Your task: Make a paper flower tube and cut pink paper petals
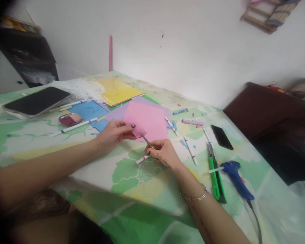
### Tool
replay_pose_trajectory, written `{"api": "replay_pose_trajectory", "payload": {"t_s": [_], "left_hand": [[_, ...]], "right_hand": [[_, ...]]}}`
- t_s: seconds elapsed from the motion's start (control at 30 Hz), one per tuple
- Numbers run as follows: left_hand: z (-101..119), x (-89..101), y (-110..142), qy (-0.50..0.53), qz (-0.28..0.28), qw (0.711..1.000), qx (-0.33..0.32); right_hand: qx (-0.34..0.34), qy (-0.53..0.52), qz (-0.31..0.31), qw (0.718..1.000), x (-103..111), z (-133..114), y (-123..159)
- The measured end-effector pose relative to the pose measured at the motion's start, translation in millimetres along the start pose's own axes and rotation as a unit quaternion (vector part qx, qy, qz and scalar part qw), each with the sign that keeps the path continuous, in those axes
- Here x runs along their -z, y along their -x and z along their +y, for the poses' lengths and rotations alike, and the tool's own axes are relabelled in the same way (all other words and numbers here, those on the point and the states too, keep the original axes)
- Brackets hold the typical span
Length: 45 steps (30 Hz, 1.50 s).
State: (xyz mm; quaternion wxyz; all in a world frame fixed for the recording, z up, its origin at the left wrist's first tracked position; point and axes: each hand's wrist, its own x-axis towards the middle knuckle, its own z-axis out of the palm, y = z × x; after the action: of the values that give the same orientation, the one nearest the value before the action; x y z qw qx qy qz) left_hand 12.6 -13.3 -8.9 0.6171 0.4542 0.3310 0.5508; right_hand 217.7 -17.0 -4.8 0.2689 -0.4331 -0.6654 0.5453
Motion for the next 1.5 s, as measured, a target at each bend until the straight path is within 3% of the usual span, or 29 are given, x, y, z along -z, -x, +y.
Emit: {"api": "replay_pose_trajectory", "payload": {"t_s": [0.87, 1.5], "left_hand": [[0.8, -0.4, 1.0, 0.000, -0.005, 1.000, 0.000], [5.5, -0.8, 1.9, -0.065, -0.007, 0.998, 0.013]], "right_hand": [[-0.009, 0.016, -0.003, 1.000, 1.0, -1.7, 0.1], [-0.012, 0.063, -0.050, 0.997, 4.9, -1.5, -0.6]]}}
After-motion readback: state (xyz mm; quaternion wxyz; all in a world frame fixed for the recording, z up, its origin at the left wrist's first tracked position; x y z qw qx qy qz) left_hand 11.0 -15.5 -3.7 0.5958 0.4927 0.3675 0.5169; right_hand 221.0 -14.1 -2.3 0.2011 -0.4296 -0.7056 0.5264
